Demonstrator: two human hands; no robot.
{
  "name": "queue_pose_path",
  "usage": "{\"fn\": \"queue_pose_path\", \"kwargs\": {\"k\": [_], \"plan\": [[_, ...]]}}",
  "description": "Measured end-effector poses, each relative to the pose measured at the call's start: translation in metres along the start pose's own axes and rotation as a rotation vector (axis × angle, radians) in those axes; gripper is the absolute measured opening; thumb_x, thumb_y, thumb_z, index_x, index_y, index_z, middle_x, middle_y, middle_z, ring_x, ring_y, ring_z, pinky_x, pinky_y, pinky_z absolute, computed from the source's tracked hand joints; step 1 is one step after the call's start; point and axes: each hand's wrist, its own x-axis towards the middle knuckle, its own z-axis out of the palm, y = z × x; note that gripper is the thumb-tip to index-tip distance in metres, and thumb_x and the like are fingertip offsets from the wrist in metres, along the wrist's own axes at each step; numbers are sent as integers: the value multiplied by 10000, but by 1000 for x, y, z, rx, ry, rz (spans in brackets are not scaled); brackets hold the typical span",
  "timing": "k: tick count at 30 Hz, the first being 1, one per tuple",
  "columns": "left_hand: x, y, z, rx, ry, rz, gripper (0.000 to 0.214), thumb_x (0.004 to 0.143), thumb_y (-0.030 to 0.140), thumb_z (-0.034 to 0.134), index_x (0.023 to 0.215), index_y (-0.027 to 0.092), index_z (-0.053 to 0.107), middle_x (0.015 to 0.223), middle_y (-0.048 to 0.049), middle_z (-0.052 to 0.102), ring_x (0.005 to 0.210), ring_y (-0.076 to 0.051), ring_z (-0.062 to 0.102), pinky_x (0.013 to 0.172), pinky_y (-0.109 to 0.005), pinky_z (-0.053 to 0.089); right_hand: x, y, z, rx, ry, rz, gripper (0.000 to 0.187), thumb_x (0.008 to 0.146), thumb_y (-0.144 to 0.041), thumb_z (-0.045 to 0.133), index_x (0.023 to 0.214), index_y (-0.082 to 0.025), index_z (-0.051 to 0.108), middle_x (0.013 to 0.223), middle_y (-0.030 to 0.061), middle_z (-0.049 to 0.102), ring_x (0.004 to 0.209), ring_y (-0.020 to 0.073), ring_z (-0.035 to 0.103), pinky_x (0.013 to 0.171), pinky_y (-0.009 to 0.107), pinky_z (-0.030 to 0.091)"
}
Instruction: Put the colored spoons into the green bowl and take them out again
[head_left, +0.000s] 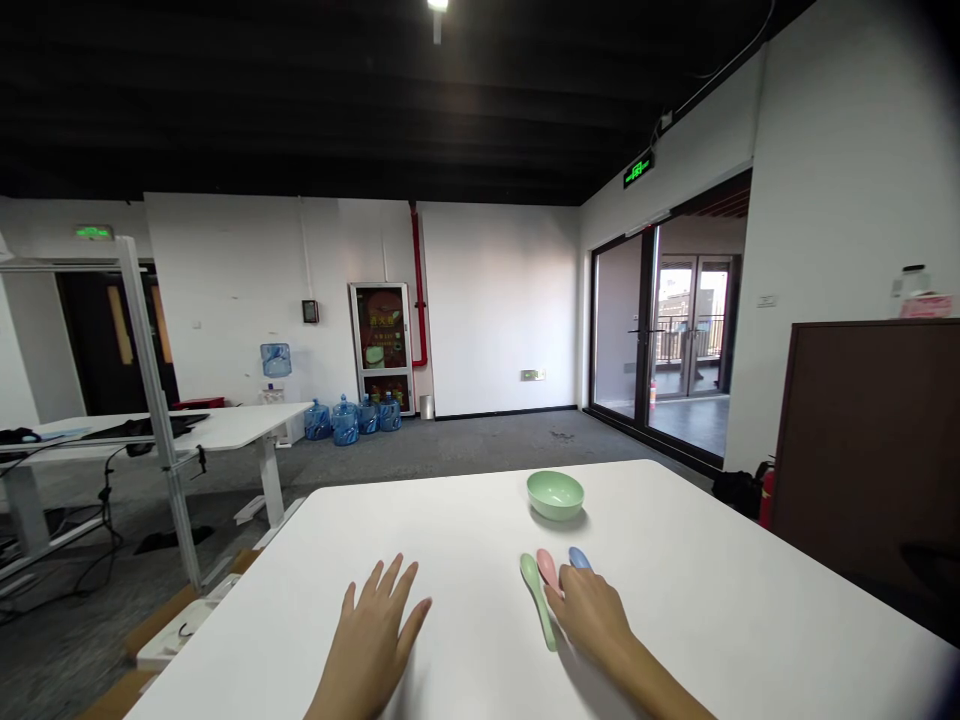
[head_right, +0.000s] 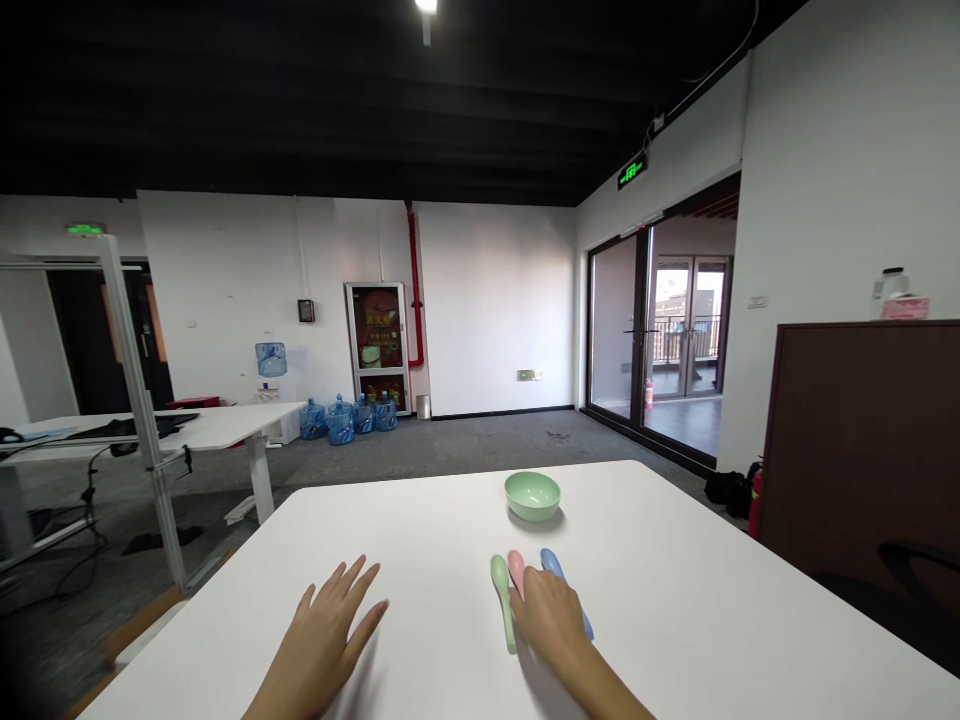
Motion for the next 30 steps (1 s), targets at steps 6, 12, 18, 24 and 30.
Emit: {"fn": "queue_pose_path", "kwargs": {"k": [6, 12, 18, 24, 30], "plan": [[0, 2, -5, -14, -7, 3, 572, 1031, 505, 358, 1517, 264, 537, 1636, -98, 495, 1534, -362, 412, 1214, -644, 380, 5, -16, 14, -77, -60, -74, 343, 958, -229, 545, 1292, -186, 608, 950, 104, 755, 886, 257, 738, 662, 280, 367], [-1, 2, -5, 1, -22, -13, 564, 1034, 494, 365, 1519, 263, 535, 1639, -96, 492, 1537, -358, 408, 1222, -638, 372, 5, -27, 19, -120, -100, -59, 315, 924, -87, 470, 1165, -150, 664, 945, 123, 721, 871, 264, 749, 643, 286, 342], [0, 0, -3, 29, -44, -17, 576, 1037, 500, 351, 1534, 262, 515, 1656, -87, 465, 1548, -355, 386, 1227, -635, 365, 11, -2, 0, 13, -6, -32, 267, 1019, -253, 433, 1038, -160, 682, 915, 118, 754, 910, 261, 717, 660, 294, 323], [0, 0, -2, 28, -40, -15, 577, 1036, 500, 346, 1535, 263, 513, 1652, -88, 469, 1547, -353, 389, 1225, -634, 368, 27, 62, -25, -34, 85, 142, 319, 1025, -318, 445, 899, -155, 688, 952, 142, 750, 850, 250, 712, 636, 301, 288], [-1, 1, -1, 20, -38, -11, 572, 1034, 503, 352, 1526, 270, 526, 1650, -88, 474, 1545, -356, 392, 1223, -635, 370, 28, 111, -21, -104, 66, 195, 317, 1018, -253, 416, 931, -148, 702, 971, 155, 743, 874, 266, 716, 651, 314, 330]]}}
